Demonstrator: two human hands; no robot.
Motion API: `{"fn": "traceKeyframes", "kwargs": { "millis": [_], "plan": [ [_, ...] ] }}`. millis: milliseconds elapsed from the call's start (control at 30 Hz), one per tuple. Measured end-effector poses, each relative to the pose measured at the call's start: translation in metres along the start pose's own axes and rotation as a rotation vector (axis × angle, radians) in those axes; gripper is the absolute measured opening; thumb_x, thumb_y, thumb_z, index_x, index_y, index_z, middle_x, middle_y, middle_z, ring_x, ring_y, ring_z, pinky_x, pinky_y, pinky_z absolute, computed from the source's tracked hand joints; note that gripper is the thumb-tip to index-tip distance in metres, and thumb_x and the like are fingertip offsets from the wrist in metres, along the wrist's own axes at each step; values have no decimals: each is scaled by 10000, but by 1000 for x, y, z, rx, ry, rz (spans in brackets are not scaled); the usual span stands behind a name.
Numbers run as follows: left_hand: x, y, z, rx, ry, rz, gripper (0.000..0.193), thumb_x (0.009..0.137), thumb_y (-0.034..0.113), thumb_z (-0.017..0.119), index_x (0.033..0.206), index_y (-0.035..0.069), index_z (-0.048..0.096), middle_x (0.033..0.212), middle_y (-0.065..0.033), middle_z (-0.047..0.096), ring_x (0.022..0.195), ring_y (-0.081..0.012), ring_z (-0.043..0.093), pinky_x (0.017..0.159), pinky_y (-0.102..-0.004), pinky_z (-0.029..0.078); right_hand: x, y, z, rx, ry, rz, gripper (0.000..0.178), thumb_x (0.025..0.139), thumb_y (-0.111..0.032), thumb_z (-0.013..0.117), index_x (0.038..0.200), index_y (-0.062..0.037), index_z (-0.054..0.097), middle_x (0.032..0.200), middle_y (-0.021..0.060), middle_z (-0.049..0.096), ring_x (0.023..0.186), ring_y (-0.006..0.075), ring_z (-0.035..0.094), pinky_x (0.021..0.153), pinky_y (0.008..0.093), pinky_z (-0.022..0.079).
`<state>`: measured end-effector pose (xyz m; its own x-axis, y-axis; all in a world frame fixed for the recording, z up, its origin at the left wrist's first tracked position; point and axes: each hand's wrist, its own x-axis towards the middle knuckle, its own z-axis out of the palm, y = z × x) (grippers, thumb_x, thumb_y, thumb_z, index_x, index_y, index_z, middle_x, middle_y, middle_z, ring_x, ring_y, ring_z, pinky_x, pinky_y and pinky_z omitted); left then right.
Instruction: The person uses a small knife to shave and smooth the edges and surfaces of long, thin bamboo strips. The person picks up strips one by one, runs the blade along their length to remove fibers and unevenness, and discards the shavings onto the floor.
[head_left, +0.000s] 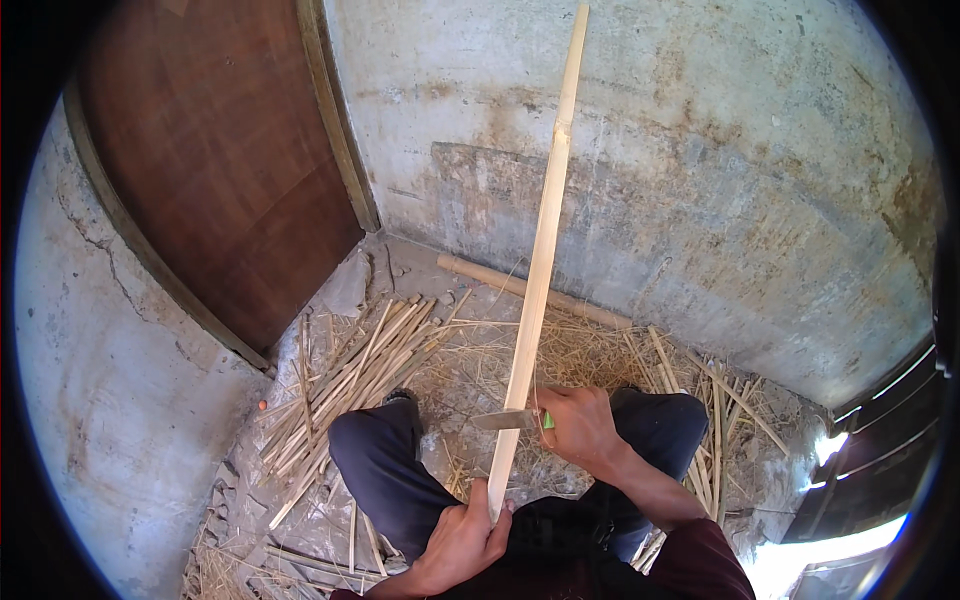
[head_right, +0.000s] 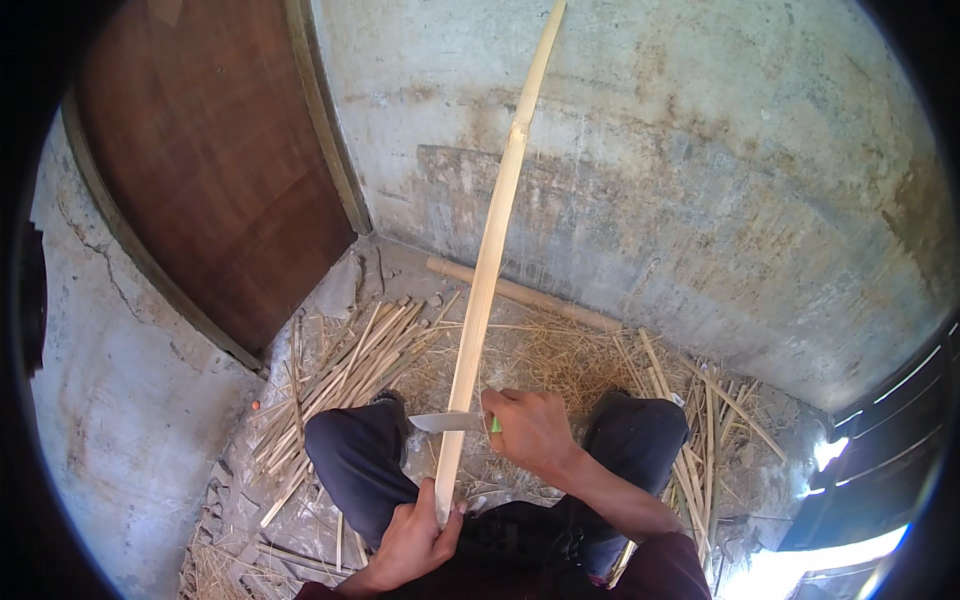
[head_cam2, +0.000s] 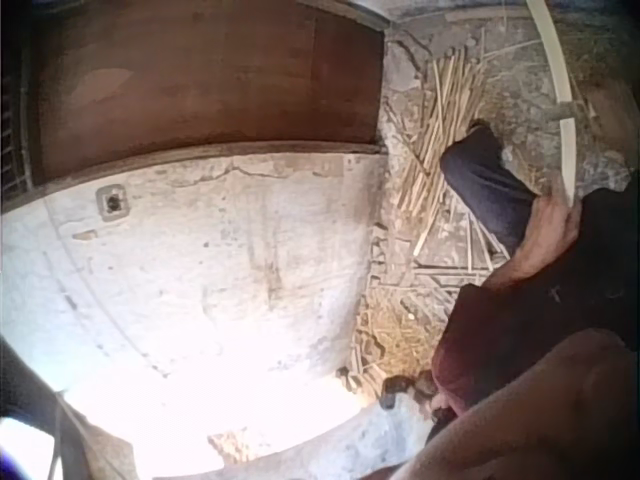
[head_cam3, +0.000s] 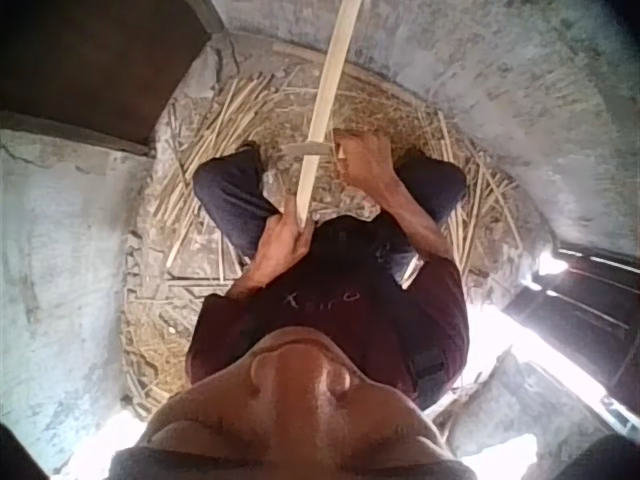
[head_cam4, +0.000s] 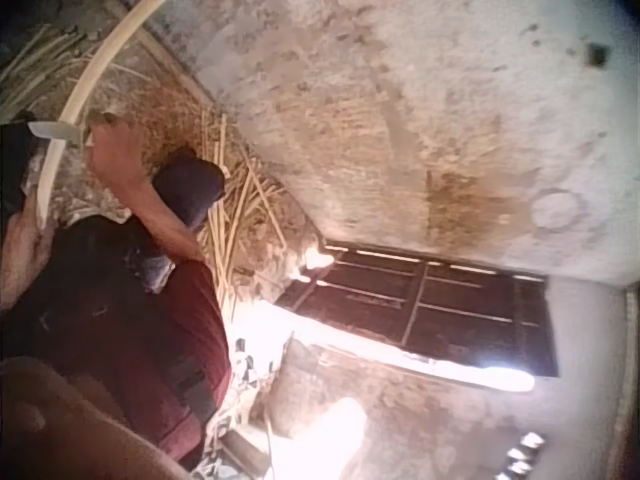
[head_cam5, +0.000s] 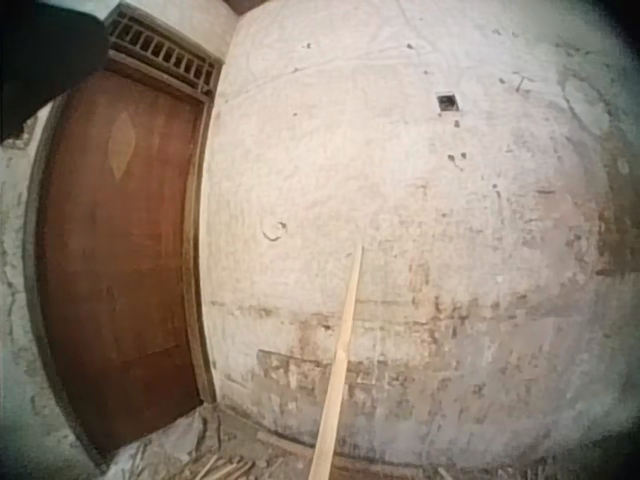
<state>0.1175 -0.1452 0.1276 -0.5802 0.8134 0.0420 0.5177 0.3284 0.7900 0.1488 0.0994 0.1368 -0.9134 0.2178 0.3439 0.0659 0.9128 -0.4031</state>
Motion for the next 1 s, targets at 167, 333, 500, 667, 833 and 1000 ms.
{"fn": "traceKeyframes", "kwargs": {
  "millis": [167, 333, 500, 667, 833, 1000],
  "plan": [
    [1, 0, 0, 28, 15, 9, 348, 1005, 132, 694, 1101, -88, 443, 513, -213, 566, 503, -455, 654, 461, -530, 483, 5, 4, 0, 29, -3, 0, 220, 748, -93, 708, 966, -81, 735, 803, 150, 720, 702, 394, 707, 642, 514, 548],
    [1, -4, 1, 14, 28, 7, 343, 1004, 133, 693, 1097, -82, 444, 516, -215, 565, 505, -459, 654, 461, -535, 480, 9, 6, 5, 6, -17, -13, 109, 786, -137, 700, 886, -110, 668, 800, 97, 731, 726, 349, 736, 625, 493, 541],
    [2, 0, -6, -15, 32, 13, 333, 1005, 130, 691, 1087, -81, 446, 515, -220, 560, 513, -465, 656, 463, -534, 478, 15, 10, 8, 6, 19, 4, 117, 790, -136, 701, 897, -102, 669, 800, 109, 729, 718, 360, 730, 622, 498, 540],
    [0, -2, -9, -30, 27, -10, 327, 1020, 147, 682, 1071, -77, 450, 522, -231, 562, 529, -479, 656, 466, -519, 474, 38, 21, 7, 18, 234, 7, 95, 746, -57, 679, 834, -71, 645, 734, 149, 680, 668, 395, 687, 615, 504, 524],
    [1, -6, -11, -16, 39, -23, 326, 1027, 163, 681, 1058, -73, 458, 532, -232, 569, 537, -481, 657, 473, -519, 475, 52, 32, 10, -30, 267, -5, 98, 731, -49, 668, 814, -84, 629, 742, 133, 687, 680, 392, 683, 626, 502, 514],
    [0, -7, -15, -19, 57, -31, 322, 1026, 169, 685, 1055, -68, 469, 541, -238, 576, 541, -482, 657, 480, -522, 476, 56, 29, 11, -8, 230, 13, 97, 733, -49, 666, 820, -79, 634, 755, 126, 702, 691, 393, 689, 639, 505, 516]
  ]
}}
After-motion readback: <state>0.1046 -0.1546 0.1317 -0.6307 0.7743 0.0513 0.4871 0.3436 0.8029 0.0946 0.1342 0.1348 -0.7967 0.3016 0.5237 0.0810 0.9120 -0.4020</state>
